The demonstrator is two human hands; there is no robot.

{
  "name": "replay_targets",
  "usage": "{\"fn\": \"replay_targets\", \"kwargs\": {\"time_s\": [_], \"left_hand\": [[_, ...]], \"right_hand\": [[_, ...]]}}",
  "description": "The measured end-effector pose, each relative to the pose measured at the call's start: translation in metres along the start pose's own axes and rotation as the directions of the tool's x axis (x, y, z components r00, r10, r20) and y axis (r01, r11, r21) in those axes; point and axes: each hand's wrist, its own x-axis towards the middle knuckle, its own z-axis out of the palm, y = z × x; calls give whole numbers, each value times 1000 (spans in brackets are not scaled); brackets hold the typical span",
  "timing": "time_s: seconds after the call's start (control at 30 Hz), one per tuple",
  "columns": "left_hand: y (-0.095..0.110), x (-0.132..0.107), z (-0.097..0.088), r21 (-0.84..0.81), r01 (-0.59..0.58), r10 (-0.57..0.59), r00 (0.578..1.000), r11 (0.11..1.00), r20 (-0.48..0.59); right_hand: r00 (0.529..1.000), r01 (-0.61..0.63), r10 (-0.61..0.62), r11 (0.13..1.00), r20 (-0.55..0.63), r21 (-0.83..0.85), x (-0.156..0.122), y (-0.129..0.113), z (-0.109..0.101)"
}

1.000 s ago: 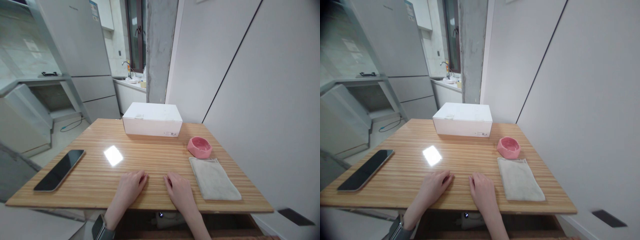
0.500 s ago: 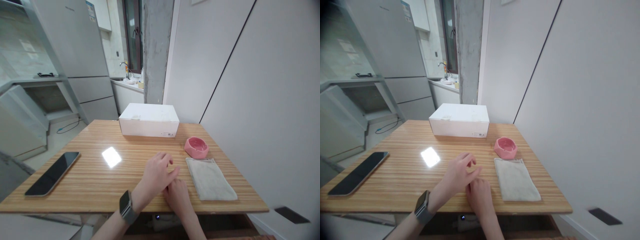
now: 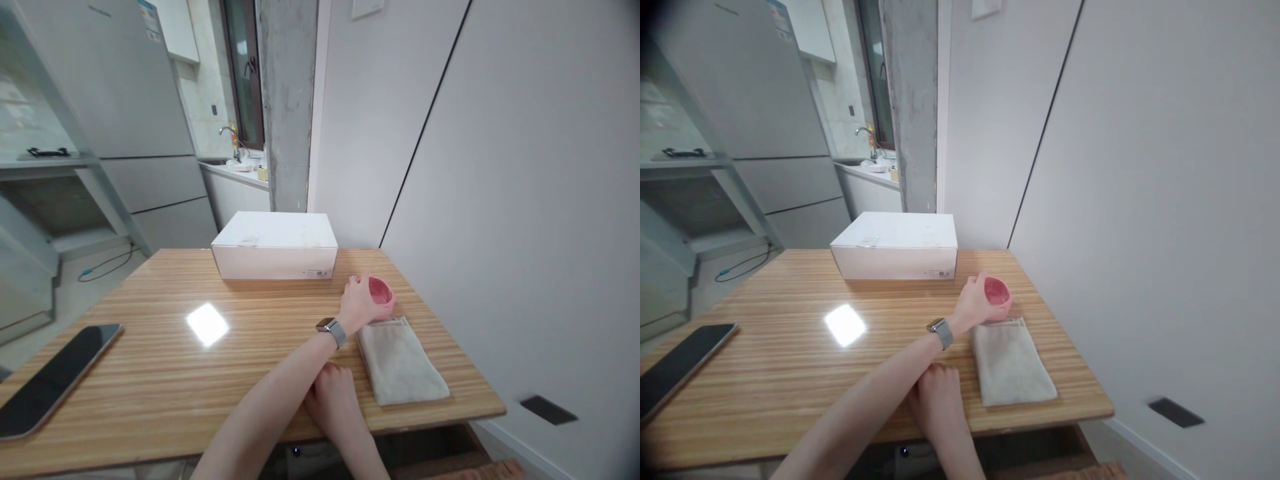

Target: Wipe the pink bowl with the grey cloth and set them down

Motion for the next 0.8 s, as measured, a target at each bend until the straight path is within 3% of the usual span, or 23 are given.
{"fn": "replay_targets", "kwargs": {"time_s": [0.1, 0.2, 0.37, 0.5, 0.57, 0.63, 0.8], "left_hand": [[-2, -11, -29, -11, -81, 80, 991, 997, -107], [-13, -28, -76, -75, -77, 61, 979, 994, -194], [-43, -63, -171, -57, 105, -118, 941, 993, -317], [-78, -85, -231, 107, 271, -183, 844, 957, -505], [-98, -92, -250, 204, 370, -190, 788, 906, -585], [-117, -98, -261, 263, 424, -183, 760, 867, -624], [-142, -105, -269, 312, 447, -163, 751, 838, -639]], "right_hand": [[999, 37, -37, 999, -38, 17, 0, 0, -2], [996, 55, -53, 998, -71, 13, 0, -1, -1], [991, 73, -75, 997, -110, -27, 0, -2, 3], [989, 76, -79, 997, -122, -30, 1, -2, 3], [989, 77, -79, 997, -123, -22, 1, -2, 3], [990, 72, -74, 997, -120, -19, 1, -2, 4], [988, 71, -68, 997, -135, 14, 1, -4, 5]]}}
